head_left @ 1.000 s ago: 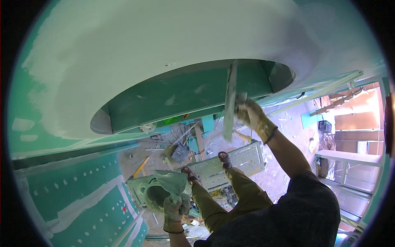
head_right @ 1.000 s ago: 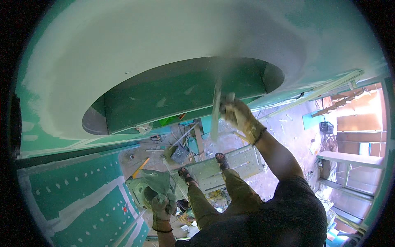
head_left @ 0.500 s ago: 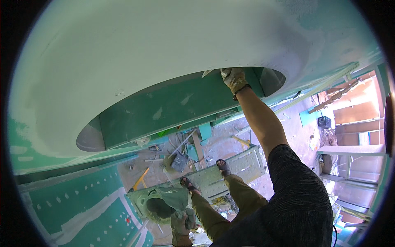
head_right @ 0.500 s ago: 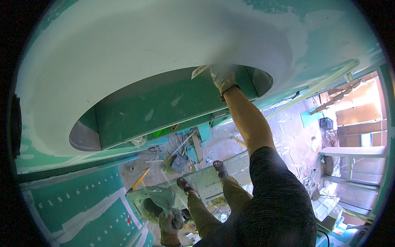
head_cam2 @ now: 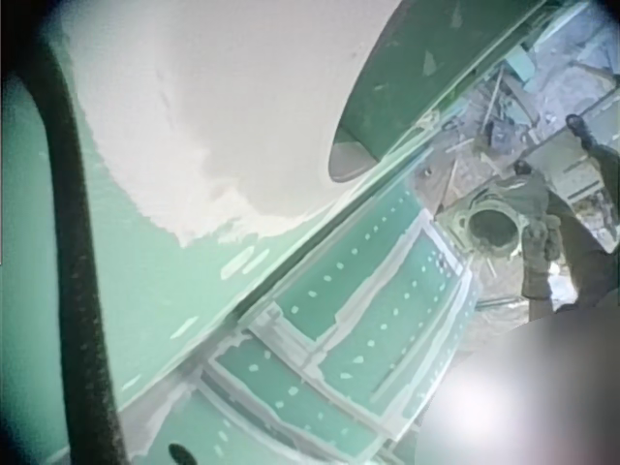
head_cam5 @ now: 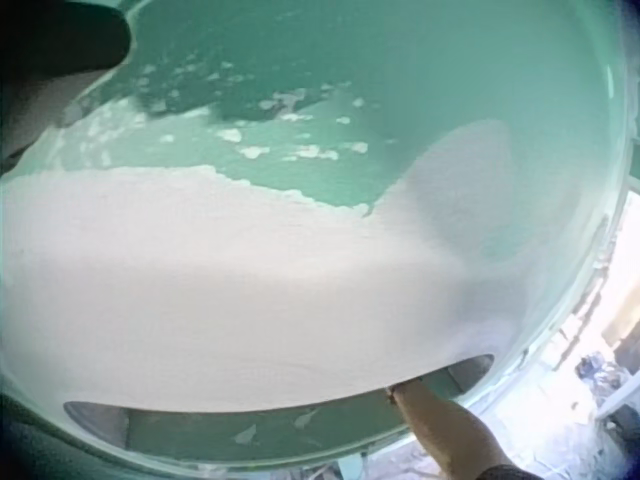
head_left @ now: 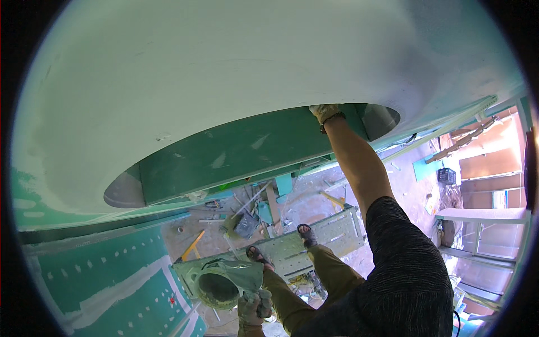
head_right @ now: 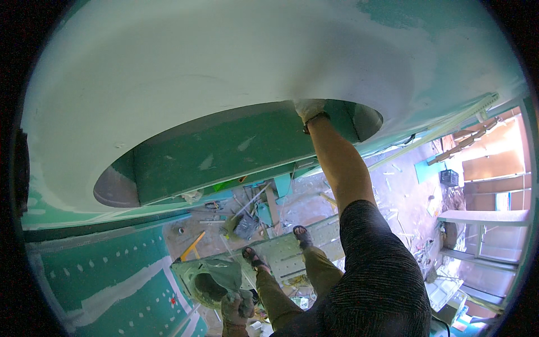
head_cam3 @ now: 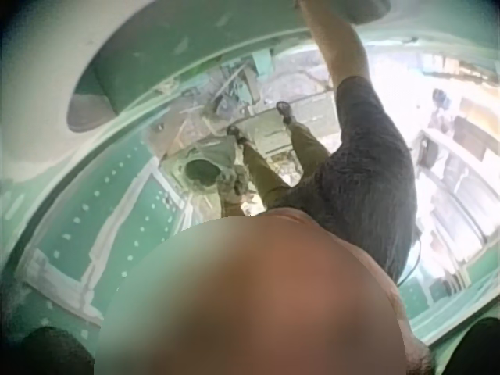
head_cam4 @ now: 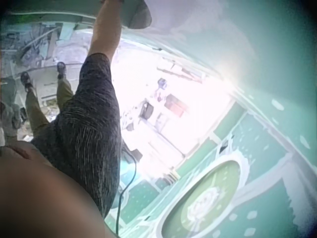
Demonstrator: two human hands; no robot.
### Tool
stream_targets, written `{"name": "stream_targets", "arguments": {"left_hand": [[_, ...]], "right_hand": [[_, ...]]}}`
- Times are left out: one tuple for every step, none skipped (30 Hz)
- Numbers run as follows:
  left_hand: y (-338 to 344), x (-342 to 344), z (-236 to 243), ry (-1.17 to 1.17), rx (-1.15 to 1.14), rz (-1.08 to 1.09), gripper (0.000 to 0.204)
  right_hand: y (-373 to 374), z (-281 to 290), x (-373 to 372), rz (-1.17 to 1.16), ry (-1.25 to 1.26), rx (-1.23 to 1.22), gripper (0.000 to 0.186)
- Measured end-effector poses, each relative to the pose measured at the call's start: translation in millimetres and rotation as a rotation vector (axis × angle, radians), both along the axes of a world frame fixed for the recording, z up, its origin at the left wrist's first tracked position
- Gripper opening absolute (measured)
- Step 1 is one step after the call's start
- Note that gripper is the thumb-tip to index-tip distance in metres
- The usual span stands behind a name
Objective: The recorder is applying compound to a drywall ceiling using a putty knife and hawk.
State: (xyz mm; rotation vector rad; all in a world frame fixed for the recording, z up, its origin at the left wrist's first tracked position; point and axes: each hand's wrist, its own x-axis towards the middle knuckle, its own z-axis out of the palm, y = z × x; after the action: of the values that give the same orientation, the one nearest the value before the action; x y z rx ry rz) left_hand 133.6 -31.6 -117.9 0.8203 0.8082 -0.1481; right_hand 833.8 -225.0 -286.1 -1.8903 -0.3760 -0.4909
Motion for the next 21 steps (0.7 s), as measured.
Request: {"name": "stream_targets", "arguments": {"left_hand": [[0,4,3,0.020,-0.007,-0.004,0.051],[0,4,4,0.048,-0.012,-0.006,0.051],[1,2,1,0.051,-0.012,-0.004,0.051],[2,-1,-2,0.033,-0.003,-0.008,0.050],[4,-2,-2,0.009,0.004,-0.012,0.049],[5,-3,-1,0.007,0.003,-0.009,0.049],[6,-4,0,-0.007,0.009,-0.009,0.047],[6,-3,1,-0.018,0.016,-0.010,0.045],[7,-6,-1,-0.019,0.015,-0.010,0.045],[8,-11,-4,-0.020,-0.020,0.009,0.043],[9,-15,-8,-0.006,-0.054,0.029,0.042],[12,-16,-5,-0.009,-0.053,0.029,0.042],[16,-17,-2,-0.093,0.314,-0.140,0.041],[18,-20,-2,-0.167,0.675,-0.317,0.040],[21,-26,-4,-0.169,0.679,-0.315,0.040],[23,-35,-10,-0.093,0.294,-0.111,0.041],[23,-42,-17,-0.004,-0.098,0.087,0.042],[26,-44,-16,-0.004,-0.099,0.086,0.042],[28,-45,-15,-0.002,-0.088,0.084,0.045],[32,-49,-10,-0.007,-0.071,0.088,0.048],[34,-51,-10,-0.014,-0.074,0.087,0.048]], "right_hand": [[-2,3,5,0.004,0.014,0.009,0.041],[-1,1,8,0.009,0.035,0.019,0.041],[-2,-1,14,0.015,0.058,0.031,0.041],[-1,-6,13,0.020,0.083,0.043,0.041],[-1,-6,13,0.027,0.101,0.054,0.041],[1,-4,17,0.032,0.119,0.064,0.041],[1,-4,17,0.038,0.137,0.075,0.041],[7,-6,15,0.042,0.157,0.086,0.041],[10,-4,16,0.045,0.176,0.097,0.041],[23,-5,16,0.048,0.195,0.107,0.040],[38,-18,11,0.050,0.228,0.120,0.040],[50,-16,9,0.054,0.245,0.132,0.040],[59,-17,1,0.058,0.263,0.145,0.040],[73,-25,-2,0.057,0.291,0.155,0.040],[89,-22,-5,0.062,0.308,0.169,0.040],[107,-21,-13,0.068,0.325,0.184,0.040],[125,-29,-18,0.069,0.353,0.194,0.040],[136,-32,-26,0.070,0.374,0.204,0.040],[153,-30,-25,0.072,0.393,0.214,0.040],[169,-25,-34,0.083,0.407,0.228,0.040],[185,-22,-36,0.086,0.420,0.236,0.040]]}}
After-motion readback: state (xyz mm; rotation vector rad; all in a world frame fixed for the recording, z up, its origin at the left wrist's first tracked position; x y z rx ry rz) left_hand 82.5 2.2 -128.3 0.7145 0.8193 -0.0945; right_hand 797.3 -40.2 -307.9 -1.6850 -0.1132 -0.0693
